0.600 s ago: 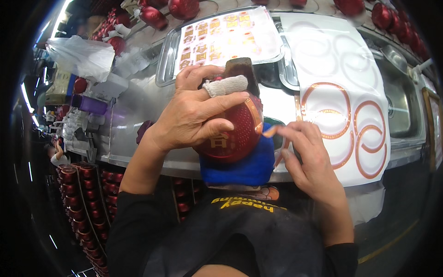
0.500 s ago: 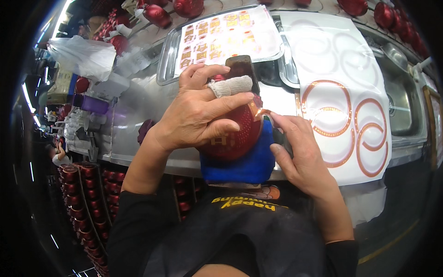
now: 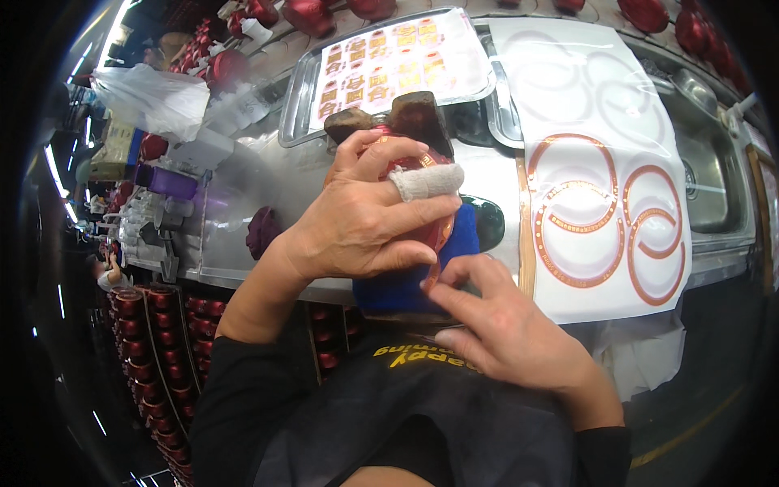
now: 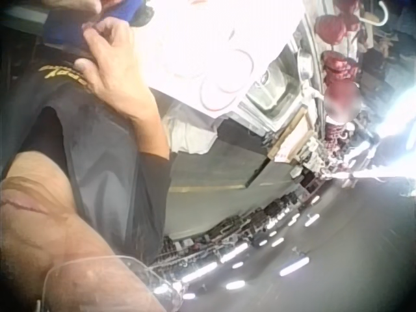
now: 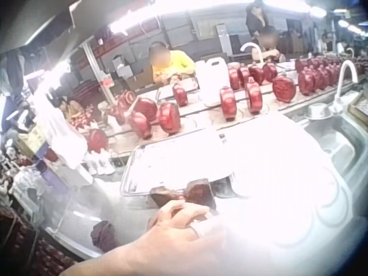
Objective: The person applies gold stickers to the surface of red round containers, then uses a green sponge and a purple cloth to rub and wipe the sticker area. The person repeats this process on multiple containers, placing finished ones on a nearby rack.
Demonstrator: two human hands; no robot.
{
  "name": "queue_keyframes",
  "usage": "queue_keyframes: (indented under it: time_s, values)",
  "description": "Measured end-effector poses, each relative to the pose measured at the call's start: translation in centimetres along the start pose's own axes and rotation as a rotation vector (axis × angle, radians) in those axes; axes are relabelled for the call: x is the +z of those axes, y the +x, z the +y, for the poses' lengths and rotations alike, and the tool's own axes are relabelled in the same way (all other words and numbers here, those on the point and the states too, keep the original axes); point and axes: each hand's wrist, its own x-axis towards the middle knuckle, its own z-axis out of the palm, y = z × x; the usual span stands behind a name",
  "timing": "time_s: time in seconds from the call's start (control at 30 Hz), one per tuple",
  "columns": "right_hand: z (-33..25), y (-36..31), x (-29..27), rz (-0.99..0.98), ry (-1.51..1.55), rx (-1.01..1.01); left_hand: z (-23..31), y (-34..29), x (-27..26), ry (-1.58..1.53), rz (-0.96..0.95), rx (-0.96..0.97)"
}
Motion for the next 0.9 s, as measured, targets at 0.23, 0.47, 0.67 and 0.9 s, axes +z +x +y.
queue_keyframes:
  time_s: [0.23,0.47,0.67,0.9]
  values:
    - [0.1,-0.2,-4.6,-0.094,-0.031,-0.273,4.8,-3.2,1.7,-0.010,0.036,-0.049]
    - [4.8,3.7,-1.8,0.361,-0.560,-0.187,8.7,-5.3,5.6,0.296,0.333,-0.431]
    - [5.2,2.9,-0.1,0.374,-0.672,-0.190,8.3,-6.0,6.3,0.357,0.374,-0.473]
    - [5.0,2.3,1.2,0.343,-0.707,-0.156,8.4,-6.6,5.6,0.377,0.417,-0.429]
